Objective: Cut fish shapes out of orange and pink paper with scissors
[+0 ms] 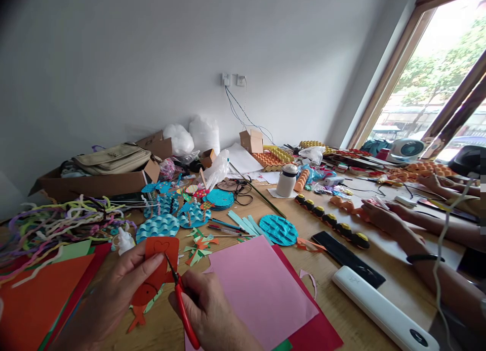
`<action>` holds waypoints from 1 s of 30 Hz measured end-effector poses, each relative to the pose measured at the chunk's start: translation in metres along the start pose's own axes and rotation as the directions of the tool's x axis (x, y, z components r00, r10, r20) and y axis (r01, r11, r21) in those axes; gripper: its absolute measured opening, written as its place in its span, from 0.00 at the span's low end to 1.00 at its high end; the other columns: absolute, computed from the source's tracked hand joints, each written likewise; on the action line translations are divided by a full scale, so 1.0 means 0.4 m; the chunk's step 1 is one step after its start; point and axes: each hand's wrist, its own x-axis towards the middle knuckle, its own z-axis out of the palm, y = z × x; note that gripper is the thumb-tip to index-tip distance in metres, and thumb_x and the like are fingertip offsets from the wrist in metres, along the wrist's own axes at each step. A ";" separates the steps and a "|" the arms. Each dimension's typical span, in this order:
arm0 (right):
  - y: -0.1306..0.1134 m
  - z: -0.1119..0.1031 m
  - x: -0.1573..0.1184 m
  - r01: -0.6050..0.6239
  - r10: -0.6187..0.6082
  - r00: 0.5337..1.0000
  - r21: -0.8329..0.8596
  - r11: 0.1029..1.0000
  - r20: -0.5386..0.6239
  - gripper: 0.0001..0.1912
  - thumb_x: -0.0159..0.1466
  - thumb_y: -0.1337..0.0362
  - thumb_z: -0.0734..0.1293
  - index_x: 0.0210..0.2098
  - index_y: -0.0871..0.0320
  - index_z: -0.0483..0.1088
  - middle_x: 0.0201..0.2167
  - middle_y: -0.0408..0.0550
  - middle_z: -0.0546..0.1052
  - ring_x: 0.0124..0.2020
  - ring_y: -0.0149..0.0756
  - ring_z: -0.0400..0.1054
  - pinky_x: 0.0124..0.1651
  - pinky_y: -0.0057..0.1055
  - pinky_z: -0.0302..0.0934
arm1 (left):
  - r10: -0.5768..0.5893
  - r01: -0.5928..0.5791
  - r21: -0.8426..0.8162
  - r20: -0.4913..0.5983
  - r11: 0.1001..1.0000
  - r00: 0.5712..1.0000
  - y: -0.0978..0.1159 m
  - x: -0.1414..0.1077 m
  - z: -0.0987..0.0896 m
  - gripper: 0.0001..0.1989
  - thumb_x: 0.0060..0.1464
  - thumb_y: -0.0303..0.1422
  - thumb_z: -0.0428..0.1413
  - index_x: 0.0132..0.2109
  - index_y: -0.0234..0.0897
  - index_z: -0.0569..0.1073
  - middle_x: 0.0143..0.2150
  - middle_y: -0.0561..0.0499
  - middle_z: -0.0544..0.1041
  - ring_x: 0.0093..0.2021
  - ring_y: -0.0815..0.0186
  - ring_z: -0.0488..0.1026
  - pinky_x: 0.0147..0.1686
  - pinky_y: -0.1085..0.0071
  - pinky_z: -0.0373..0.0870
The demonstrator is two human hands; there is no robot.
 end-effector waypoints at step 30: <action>0.004 0.048 0.014 -0.182 0.197 0.980 0.289 0.940 -0.025 0.26 0.61 0.41 0.58 0.21 0.57 0.58 0.13 0.36 0.59 0.13 0.24 0.54 0.16 0.20 0.47 | -0.030 0.004 -0.248 -0.099 0.969 0.995 0.009 -0.001 0.025 0.09 0.44 0.37 0.62 0.34 0.39 0.77 0.26 0.55 0.75 0.27 0.68 0.69 0.29 0.74 0.67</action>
